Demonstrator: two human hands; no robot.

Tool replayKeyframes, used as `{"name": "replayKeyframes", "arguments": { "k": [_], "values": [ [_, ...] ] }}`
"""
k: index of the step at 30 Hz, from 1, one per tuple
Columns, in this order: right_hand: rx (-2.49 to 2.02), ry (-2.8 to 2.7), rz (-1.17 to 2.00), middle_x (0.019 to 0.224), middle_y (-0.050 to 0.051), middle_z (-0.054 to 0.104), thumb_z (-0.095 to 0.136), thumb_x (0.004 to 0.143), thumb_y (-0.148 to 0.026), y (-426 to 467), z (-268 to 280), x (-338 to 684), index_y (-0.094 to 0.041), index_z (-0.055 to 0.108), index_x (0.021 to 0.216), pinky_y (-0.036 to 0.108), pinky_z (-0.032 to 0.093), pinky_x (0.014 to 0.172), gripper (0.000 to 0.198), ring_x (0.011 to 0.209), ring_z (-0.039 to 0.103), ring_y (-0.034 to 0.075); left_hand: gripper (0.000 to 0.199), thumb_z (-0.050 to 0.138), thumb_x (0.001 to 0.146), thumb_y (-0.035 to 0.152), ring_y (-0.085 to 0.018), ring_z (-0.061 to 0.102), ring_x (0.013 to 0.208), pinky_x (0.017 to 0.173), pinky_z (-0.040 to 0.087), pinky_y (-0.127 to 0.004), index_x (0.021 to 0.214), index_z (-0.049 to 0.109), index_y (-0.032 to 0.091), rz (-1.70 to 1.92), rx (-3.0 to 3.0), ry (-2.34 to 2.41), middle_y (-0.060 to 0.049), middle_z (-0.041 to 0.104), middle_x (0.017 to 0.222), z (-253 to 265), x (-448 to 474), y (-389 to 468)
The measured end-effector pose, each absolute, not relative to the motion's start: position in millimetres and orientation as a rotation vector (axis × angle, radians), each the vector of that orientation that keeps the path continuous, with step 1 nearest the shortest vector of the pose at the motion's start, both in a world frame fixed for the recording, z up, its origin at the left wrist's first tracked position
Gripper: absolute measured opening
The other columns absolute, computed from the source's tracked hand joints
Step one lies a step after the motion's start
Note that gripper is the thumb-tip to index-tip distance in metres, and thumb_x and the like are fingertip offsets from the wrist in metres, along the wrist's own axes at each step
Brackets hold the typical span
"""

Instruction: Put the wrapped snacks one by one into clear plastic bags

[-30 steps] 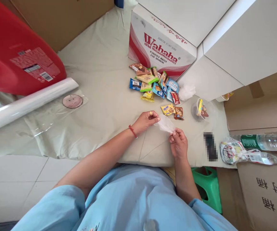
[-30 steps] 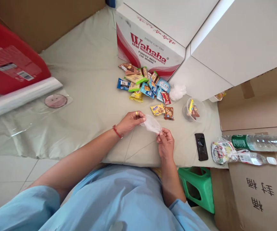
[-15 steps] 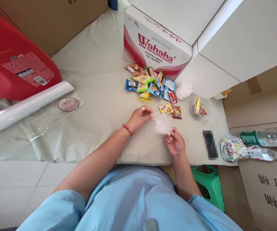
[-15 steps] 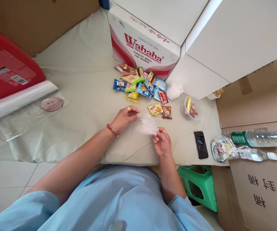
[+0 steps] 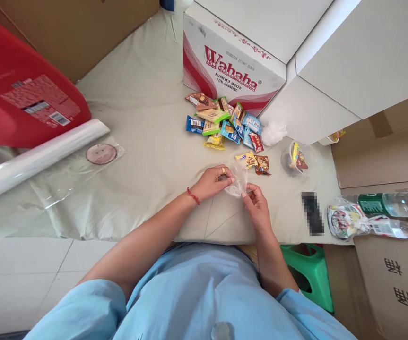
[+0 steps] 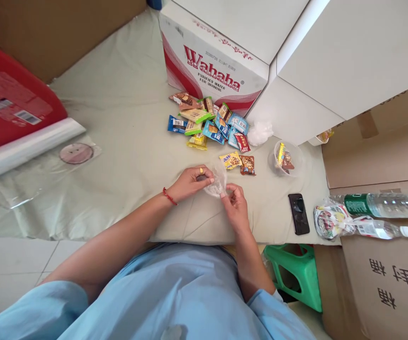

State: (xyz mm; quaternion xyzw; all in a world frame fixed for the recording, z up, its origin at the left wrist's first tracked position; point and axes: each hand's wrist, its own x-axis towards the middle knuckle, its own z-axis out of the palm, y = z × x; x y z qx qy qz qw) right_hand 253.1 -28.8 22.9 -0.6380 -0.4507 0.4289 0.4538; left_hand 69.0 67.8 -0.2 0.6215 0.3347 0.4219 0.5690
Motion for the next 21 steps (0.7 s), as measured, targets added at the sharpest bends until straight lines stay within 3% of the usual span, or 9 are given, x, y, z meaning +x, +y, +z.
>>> {"name": "replayKeyframes", "arguments": {
  "k": [2,8,13,16,21],
  "values": [
    [-1.590,-1.104,0.992,0.069,-0.006,0.052,0.079,0.084,-0.047,-23,24,256,-0.026,0.069,0.109,0.026,0.037,0.058,0.034,0.062,0.045,0.014,0.023,0.073,0.086,0.042,-0.019,0.065,0.086,0.082,0.050,-0.032,0.083,0.073,0.019,0.959,1.507,0.721,-0.006,0.071,0.092,1,69,66],
    [-1.531,-0.840,0.846,0.070,-0.006,0.054,0.081,0.077,-0.051,-2,23,259,-0.022,0.062,0.086,0.023,0.033,0.053,0.036,0.058,0.040,0.010,0.036,0.079,0.081,0.053,-0.015,0.060,0.081,0.079,0.048,-0.029,0.083,0.069,0.018,1.049,1.252,0.740,-0.004,0.068,0.087,2,66,72],
    [-1.449,-0.658,1.012,0.071,-0.009,0.051,0.087,0.070,-0.051,-7,19,266,-0.024,0.052,0.082,0.021,0.025,0.045,0.046,0.050,0.030,0.006,0.043,0.085,0.073,0.055,-0.012,0.055,0.072,0.070,0.045,-0.026,0.083,0.064,0.019,1.072,0.953,0.763,0.001,0.064,0.078,1,63,79],
    [-1.467,-0.721,0.977,0.076,-0.007,0.054,0.084,0.075,-0.051,-14,15,271,-0.024,0.056,0.088,0.021,0.029,0.047,0.041,0.051,0.035,0.007,0.043,0.086,0.074,0.054,-0.012,0.059,0.070,0.068,0.045,-0.026,0.084,0.062,0.019,1.027,0.873,0.706,0.001,0.065,0.077,1,65,78],
    [-1.532,-0.961,0.487,0.098,0.001,0.064,0.069,0.093,-0.046,-23,23,270,-0.028,0.064,0.111,0.026,0.041,0.060,0.027,0.069,0.052,0.014,0.046,0.084,0.076,0.058,-0.014,0.064,0.075,0.073,0.048,-0.029,0.085,0.061,0.020,1.015,0.873,0.687,-0.001,0.071,0.084,1,68,74]
  ]
}}
